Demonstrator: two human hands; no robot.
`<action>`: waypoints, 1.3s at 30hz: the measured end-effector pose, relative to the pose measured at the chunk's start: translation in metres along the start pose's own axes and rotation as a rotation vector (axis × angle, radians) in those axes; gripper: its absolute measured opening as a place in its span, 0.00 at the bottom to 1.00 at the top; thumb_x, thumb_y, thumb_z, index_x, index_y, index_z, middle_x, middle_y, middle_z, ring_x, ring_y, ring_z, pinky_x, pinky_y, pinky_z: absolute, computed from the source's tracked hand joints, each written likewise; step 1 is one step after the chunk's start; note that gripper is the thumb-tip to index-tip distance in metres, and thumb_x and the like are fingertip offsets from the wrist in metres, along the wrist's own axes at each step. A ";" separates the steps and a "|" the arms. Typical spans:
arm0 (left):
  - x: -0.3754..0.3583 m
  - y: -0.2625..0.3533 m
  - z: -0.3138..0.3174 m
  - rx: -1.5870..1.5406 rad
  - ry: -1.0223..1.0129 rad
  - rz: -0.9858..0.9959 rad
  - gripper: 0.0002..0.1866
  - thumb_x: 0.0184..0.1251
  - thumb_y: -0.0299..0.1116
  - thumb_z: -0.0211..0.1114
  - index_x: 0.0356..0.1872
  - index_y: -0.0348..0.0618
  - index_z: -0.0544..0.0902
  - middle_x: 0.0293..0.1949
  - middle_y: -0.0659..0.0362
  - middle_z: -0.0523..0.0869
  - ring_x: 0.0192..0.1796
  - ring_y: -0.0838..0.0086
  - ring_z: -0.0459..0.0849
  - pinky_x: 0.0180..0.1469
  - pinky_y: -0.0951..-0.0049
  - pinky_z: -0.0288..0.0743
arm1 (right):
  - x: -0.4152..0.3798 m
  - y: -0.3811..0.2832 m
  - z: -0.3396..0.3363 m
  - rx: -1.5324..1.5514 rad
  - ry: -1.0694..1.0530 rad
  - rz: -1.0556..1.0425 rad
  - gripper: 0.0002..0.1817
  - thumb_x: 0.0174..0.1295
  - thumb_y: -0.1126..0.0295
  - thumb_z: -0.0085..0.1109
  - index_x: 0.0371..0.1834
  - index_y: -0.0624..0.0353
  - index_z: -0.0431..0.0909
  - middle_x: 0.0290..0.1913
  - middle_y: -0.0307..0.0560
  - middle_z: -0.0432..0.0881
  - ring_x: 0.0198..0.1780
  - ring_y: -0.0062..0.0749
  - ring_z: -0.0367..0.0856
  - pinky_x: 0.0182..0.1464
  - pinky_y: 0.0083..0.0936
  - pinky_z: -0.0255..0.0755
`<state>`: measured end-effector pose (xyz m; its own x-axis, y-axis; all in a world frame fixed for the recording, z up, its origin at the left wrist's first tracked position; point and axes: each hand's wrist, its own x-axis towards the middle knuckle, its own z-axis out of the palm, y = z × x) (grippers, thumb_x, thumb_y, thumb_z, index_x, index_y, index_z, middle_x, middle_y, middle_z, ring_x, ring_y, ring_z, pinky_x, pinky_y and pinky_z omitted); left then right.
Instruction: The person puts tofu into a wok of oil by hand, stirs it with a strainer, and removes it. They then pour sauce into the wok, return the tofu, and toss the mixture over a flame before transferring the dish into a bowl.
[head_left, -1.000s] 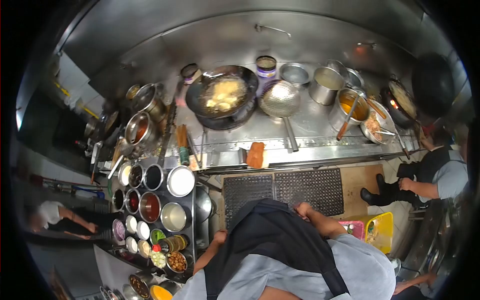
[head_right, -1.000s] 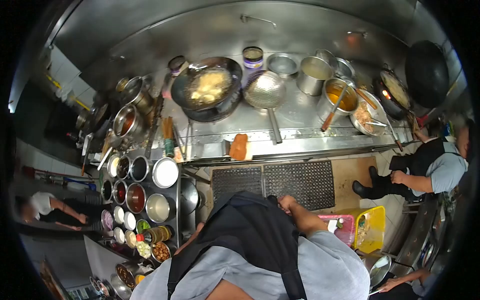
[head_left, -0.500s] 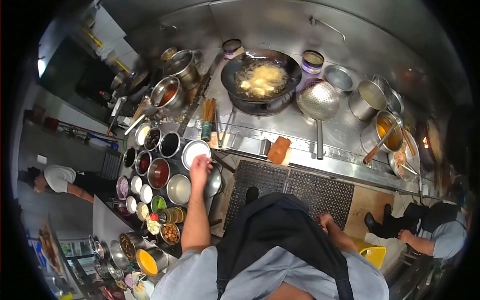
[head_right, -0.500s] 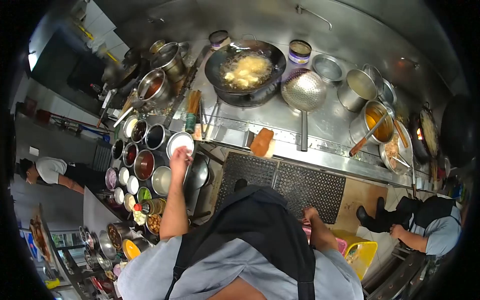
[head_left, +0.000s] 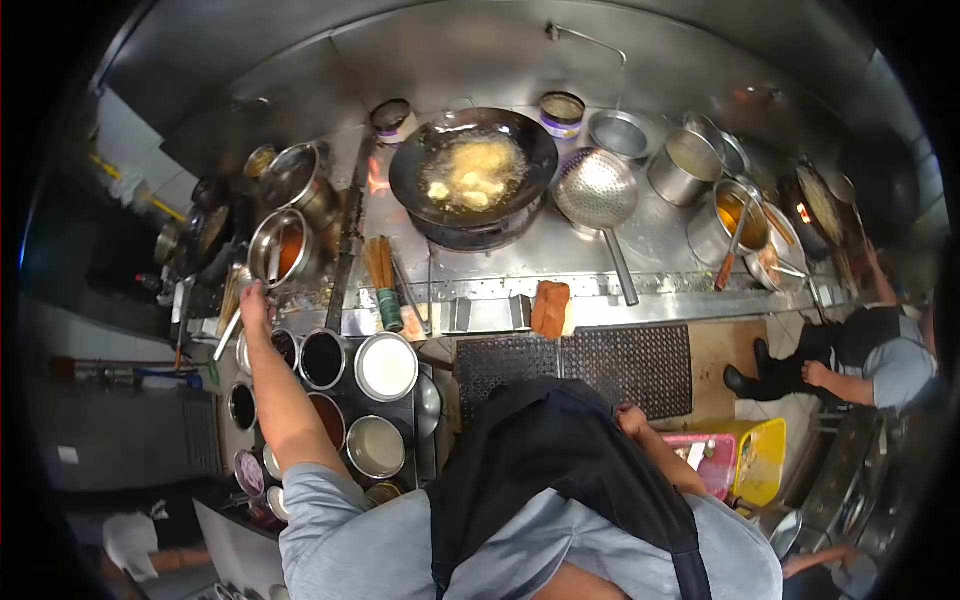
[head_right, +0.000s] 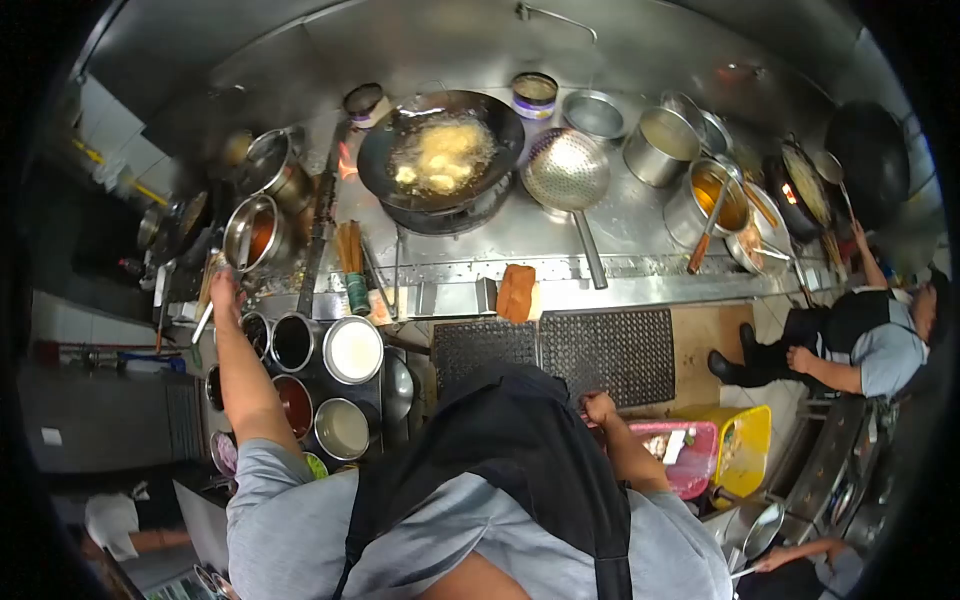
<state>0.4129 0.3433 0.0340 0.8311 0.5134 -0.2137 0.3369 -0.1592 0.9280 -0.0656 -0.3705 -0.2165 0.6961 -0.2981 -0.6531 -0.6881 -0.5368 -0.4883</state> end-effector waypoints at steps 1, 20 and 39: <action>0.009 0.006 0.004 -0.006 -0.053 -0.040 0.23 0.66 0.50 0.60 0.56 0.51 0.73 0.42 0.63 0.77 0.41 0.73 0.76 0.39 0.63 0.75 | -0.012 -0.009 -0.002 0.004 0.010 0.023 0.14 0.62 0.65 0.52 0.44 0.58 0.84 0.33 0.49 0.85 0.40 0.37 0.85 0.33 0.33 0.79; -0.130 0.041 0.144 -0.381 -0.509 -0.057 0.36 0.61 0.24 0.52 0.73 0.46 0.55 0.30 0.63 0.76 0.20 0.81 0.69 0.16 0.79 0.61 | -0.064 0.004 0.037 0.025 -0.015 0.012 0.17 0.60 0.61 0.51 0.42 0.59 0.84 0.44 0.52 0.85 0.45 0.45 0.84 0.45 0.34 0.77; -0.197 0.019 0.231 0.217 -0.620 -0.045 0.15 0.62 0.24 0.50 0.49 0.49 0.76 0.22 0.64 0.72 0.17 0.79 0.66 0.15 0.74 0.60 | -0.147 0.042 -0.043 -0.234 -0.132 0.307 0.21 0.62 0.56 0.52 0.49 0.58 0.82 0.58 0.54 0.79 0.62 0.41 0.76 0.61 0.32 0.69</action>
<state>0.3581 0.0439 0.0235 0.8933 -0.0470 -0.4471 0.4047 -0.3490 0.8452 -0.1883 -0.3830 -0.1164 0.4226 -0.3765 -0.8244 -0.7839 -0.6083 -0.1241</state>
